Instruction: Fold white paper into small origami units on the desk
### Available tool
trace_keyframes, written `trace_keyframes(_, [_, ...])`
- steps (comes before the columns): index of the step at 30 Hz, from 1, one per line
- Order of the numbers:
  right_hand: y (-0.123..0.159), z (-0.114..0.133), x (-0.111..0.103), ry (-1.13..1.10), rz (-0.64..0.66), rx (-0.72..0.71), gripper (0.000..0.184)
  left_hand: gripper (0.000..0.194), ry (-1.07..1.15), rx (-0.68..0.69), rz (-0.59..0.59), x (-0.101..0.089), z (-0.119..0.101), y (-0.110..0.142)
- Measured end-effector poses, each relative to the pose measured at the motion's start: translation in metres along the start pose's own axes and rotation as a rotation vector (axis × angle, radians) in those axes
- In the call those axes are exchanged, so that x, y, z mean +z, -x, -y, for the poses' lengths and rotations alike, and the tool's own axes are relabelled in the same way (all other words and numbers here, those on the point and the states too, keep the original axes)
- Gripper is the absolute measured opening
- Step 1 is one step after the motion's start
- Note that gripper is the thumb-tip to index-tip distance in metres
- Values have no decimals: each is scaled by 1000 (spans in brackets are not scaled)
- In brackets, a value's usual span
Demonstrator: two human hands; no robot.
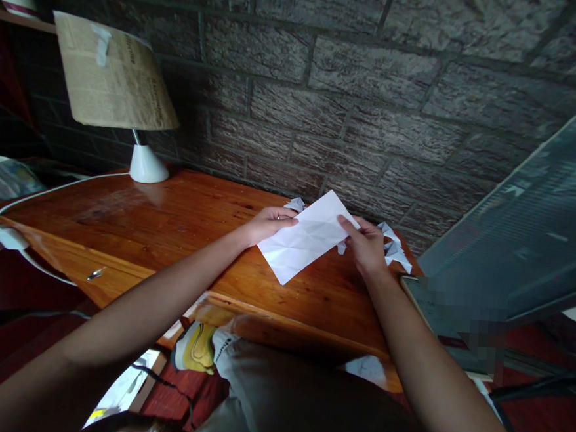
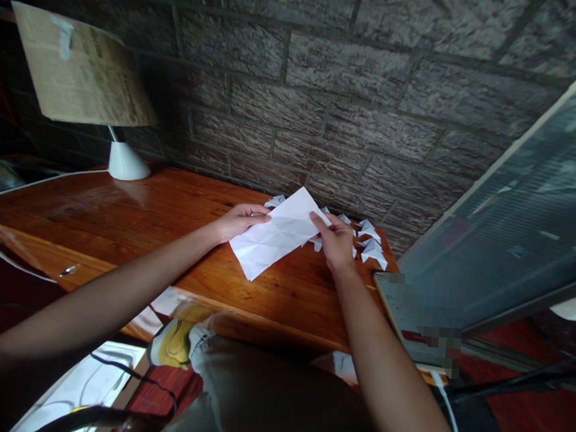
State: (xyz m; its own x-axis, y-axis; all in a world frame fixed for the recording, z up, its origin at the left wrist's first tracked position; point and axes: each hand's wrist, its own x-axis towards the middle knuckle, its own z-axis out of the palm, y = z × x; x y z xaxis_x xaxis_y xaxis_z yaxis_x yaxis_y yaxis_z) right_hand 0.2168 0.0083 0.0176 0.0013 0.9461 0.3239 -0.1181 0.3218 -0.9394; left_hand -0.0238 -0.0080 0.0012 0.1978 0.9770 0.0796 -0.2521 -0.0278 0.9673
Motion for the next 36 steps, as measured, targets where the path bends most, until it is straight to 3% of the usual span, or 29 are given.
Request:
trace_keyframes(8, [-2,-4,1,-55,-93,9,41,50,2,28,-65,-4,1,-2])
trace_keyframes(12, [0,-5,4,-35,-19,58,49,49,-7,28,-61,-6,3,-1])
trace_keyframes(17, [-2,-8,-1,-32,13,77,34,48,-4,-6,-32,-7,4,-1])
trace_keyframes(25, [-1,-8,-11,154,238,78,38,55,-9,-30,-34,-10,4,0])
trace_keyframes(36, [-3,-10,-16,103,295,22,12,40,-70,27,-41,-6,2,2])
